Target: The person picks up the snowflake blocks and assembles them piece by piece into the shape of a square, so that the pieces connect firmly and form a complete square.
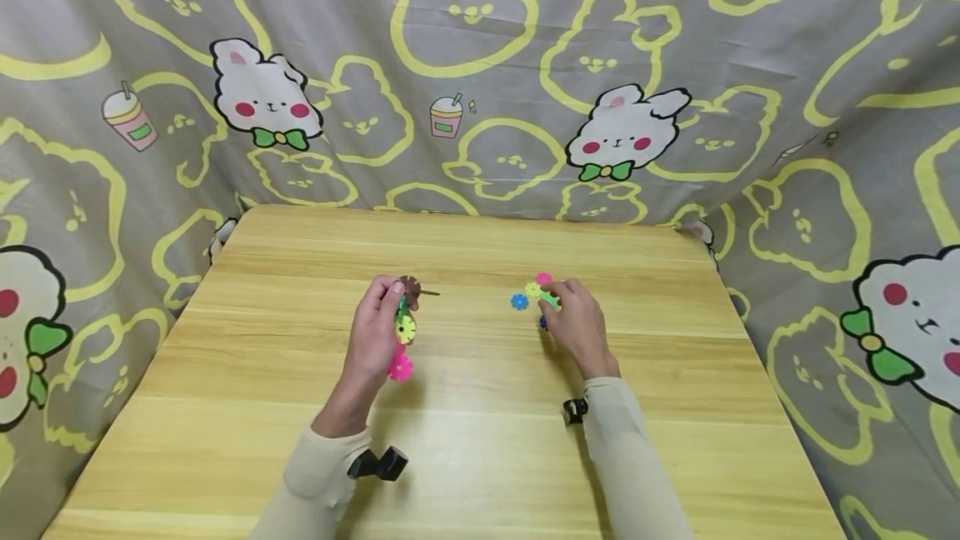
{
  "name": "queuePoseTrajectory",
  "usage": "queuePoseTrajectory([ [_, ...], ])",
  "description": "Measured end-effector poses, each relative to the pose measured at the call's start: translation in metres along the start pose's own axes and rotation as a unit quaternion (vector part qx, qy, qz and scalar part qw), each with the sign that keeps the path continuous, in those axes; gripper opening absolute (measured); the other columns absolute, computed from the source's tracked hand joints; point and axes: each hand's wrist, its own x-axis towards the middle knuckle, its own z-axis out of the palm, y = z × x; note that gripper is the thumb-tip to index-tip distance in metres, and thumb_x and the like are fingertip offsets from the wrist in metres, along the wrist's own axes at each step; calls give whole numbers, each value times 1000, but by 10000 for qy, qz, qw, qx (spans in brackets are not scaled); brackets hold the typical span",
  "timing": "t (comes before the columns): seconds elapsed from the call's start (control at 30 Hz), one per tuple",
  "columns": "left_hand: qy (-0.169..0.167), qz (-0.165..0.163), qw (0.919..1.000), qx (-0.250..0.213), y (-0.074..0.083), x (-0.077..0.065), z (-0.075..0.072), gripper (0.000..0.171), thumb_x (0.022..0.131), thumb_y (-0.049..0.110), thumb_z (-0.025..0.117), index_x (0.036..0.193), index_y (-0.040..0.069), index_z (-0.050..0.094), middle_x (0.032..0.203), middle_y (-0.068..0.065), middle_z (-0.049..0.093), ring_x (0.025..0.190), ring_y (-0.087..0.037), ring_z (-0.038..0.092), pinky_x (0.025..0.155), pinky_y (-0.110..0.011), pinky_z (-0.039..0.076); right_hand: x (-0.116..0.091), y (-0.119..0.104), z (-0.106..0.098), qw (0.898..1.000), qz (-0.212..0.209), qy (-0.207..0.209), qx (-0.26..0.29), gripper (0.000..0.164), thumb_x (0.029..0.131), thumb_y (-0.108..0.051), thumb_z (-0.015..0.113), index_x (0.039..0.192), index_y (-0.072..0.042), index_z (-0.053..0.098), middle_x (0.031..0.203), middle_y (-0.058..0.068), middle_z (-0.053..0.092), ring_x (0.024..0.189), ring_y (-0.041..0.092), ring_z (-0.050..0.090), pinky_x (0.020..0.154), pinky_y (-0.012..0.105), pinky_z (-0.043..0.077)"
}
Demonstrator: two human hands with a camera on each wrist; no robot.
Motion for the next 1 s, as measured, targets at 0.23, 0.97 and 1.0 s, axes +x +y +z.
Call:
queuePoseTrajectory([
  [0.23,43,83,9999,-128,0,1,0,23,105,19,40,95,1,49,89,-6,55,90,-17,57,44,-20,45,-7,17,10,9939,558,-908,-301,30,90,-24,68,114,-6,70,102,13,64,84,26,62,71,42,53],
  [0.97,-57,-3,10000,-45,1,0,-1,22,105,20,39,98,2,50,89,-6,54,72,-12,51,45,-23,46,-11,21,13,9708,1019,-2048,-722,35,89,-29,70,115,-5,68,103,16,59,89,29,59,82,49,50],
  [1.0,-55,-17,10000,-37,1,0,-1,22,105,20,39,98,2,50,89,-6,54,71,-13,51,45,-24,46,-11,21,13,9708,1076,-2036,-678,34,89,-29,70,112,-4,68,103,16,58,89,29,58,82,48,50],
])
